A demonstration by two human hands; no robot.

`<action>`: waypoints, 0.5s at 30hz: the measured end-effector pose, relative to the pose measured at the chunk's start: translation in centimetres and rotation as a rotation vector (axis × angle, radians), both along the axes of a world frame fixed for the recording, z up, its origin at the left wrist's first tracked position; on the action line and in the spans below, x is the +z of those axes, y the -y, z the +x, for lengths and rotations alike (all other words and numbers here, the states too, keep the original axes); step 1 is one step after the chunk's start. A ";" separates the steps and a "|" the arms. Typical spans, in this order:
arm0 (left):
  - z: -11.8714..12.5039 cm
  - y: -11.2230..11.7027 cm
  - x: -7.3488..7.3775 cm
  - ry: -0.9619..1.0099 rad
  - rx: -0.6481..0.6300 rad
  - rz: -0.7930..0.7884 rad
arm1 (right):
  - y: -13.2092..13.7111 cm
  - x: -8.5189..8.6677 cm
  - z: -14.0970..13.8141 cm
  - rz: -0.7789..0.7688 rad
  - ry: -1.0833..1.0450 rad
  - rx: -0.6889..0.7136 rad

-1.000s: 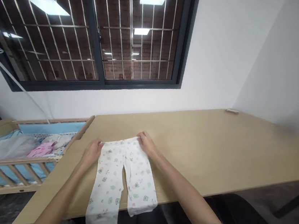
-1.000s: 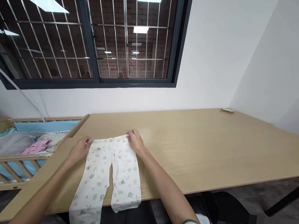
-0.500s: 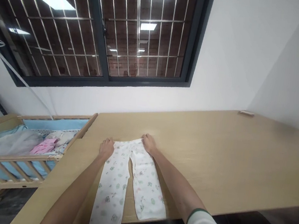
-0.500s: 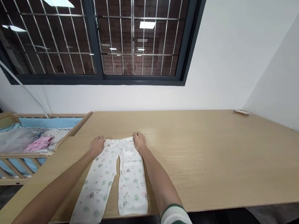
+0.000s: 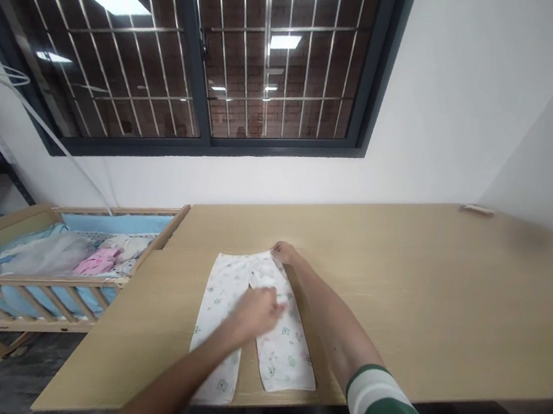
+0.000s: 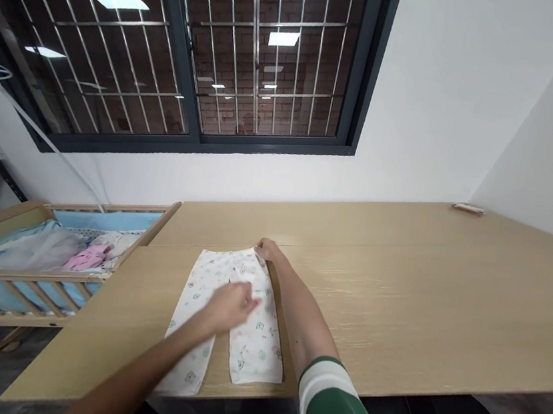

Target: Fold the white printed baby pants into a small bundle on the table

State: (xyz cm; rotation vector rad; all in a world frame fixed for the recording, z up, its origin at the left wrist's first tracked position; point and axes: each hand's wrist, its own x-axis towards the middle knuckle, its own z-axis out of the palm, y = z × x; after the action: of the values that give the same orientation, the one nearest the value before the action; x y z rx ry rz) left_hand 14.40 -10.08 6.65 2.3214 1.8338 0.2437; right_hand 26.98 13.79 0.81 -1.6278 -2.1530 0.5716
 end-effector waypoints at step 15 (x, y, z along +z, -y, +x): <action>7.0 7.2 -2.2 0.034 -0.177 -0.246 | 0.5 0.5 -0.5 0.017 -0.091 -0.057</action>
State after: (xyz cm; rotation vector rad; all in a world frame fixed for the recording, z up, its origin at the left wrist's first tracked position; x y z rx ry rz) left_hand 21.39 -17.33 4.43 2.2722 1.5334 0.0312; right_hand 26.44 13.33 1.34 -1.6174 -2.0339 0.5972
